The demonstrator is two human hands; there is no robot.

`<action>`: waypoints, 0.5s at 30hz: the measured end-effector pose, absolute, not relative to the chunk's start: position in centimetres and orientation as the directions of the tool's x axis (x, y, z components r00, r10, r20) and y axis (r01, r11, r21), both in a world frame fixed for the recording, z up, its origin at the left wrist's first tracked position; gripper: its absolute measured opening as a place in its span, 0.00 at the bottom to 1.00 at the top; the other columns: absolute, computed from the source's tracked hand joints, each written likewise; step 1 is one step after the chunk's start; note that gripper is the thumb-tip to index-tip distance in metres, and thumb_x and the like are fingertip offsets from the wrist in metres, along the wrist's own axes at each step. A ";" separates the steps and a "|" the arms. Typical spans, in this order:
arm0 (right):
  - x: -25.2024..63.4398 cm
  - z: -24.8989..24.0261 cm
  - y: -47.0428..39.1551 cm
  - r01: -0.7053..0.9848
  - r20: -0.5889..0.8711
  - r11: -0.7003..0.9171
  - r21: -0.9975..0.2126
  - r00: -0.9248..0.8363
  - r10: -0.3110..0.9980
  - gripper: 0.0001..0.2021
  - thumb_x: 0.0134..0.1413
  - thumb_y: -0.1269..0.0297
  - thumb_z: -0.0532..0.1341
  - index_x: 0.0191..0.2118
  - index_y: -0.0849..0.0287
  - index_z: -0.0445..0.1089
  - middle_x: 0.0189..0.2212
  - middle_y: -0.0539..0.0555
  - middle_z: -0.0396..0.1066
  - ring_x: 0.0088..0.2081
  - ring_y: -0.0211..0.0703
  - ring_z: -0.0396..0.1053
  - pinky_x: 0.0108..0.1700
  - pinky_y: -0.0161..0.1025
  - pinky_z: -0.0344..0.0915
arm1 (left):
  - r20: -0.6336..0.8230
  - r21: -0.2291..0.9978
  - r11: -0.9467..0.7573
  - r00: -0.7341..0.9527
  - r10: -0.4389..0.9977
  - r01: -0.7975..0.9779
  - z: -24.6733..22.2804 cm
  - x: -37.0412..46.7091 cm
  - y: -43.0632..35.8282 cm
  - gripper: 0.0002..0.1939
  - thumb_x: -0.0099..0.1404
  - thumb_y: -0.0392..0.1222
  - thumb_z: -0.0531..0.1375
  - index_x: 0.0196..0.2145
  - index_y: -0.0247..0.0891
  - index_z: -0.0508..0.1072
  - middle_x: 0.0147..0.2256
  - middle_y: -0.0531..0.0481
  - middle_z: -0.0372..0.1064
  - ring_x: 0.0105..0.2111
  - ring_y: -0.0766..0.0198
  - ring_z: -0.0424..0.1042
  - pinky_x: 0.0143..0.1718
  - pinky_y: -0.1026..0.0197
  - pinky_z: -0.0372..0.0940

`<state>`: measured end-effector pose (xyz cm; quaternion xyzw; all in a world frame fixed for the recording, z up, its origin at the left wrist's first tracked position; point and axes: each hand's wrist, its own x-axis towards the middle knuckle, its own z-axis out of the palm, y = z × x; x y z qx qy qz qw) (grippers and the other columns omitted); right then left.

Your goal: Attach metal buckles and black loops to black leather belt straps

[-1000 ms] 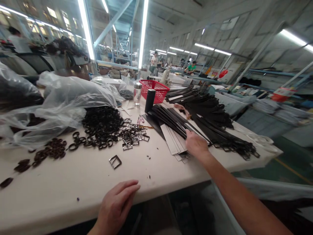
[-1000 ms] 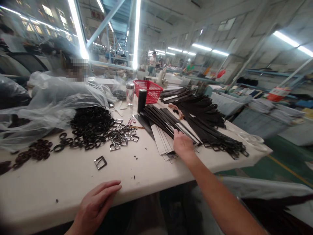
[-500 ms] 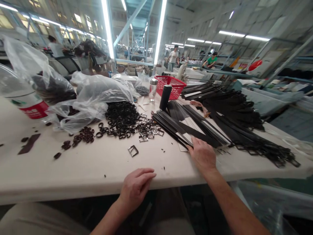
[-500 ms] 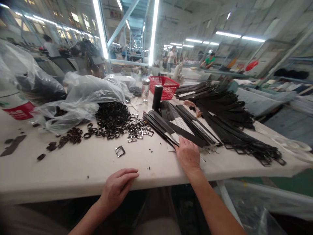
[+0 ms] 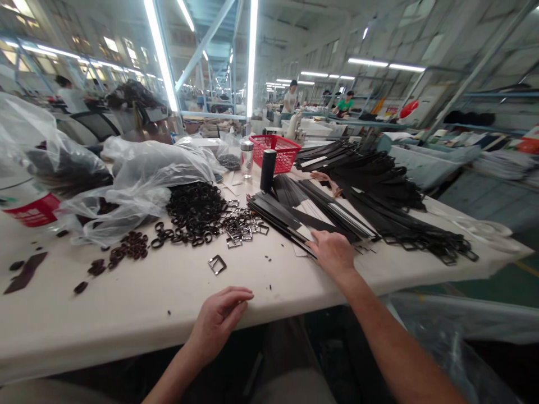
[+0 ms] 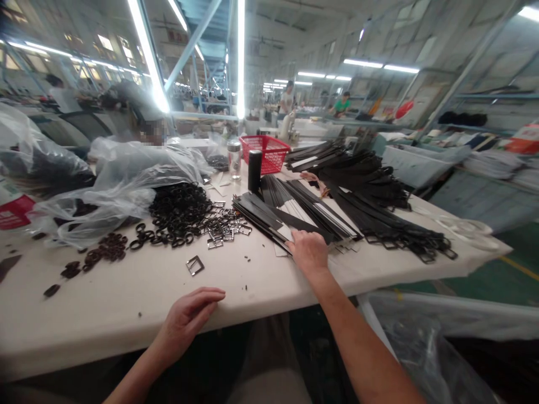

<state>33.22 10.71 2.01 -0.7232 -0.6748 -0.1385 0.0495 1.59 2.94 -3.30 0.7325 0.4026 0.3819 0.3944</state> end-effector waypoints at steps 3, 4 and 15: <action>33.3 2.0 10.7 0.988 0.274 -0.126 0.089 0.098 0.957 0.15 0.69 0.57 0.54 0.49 0.56 0.76 0.40 0.58 0.80 0.41 0.51 0.76 0.42 0.42 0.63 | 0.164 0.936 -0.258 0.353 0.921 0.239 -3.2 1.5 3.3 0.12 0.68 0.46 0.57 0.41 0.43 0.80 0.43 0.46 0.78 0.45 0.58 0.76 0.49 0.59 0.69; 33.3 2.0 10.8 0.986 0.272 -0.142 0.082 0.115 0.956 0.16 0.70 0.58 0.52 0.49 0.56 0.76 0.40 0.58 0.80 0.40 0.51 0.77 0.40 0.41 0.63 | 0.124 0.954 -0.206 0.340 0.932 0.216 -3.2 1.4 3.5 0.12 0.68 0.48 0.58 0.41 0.42 0.80 0.43 0.46 0.78 0.45 0.57 0.76 0.48 0.58 0.69; 32.2 3.5 12.0 0.993 0.197 -0.093 0.068 0.078 0.977 0.19 0.61 0.51 0.62 0.46 0.64 0.75 0.40 0.65 0.77 0.43 0.57 0.75 0.45 0.45 0.63 | -0.148 0.988 0.114 0.438 0.887 0.104 -2.0 3.9 4.7 0.20 0.62 0.56 0.63 0.43 0.39 0.80 0.42 0.43 0.79 0.45 0.53 0.76 0.48 0.56 0.68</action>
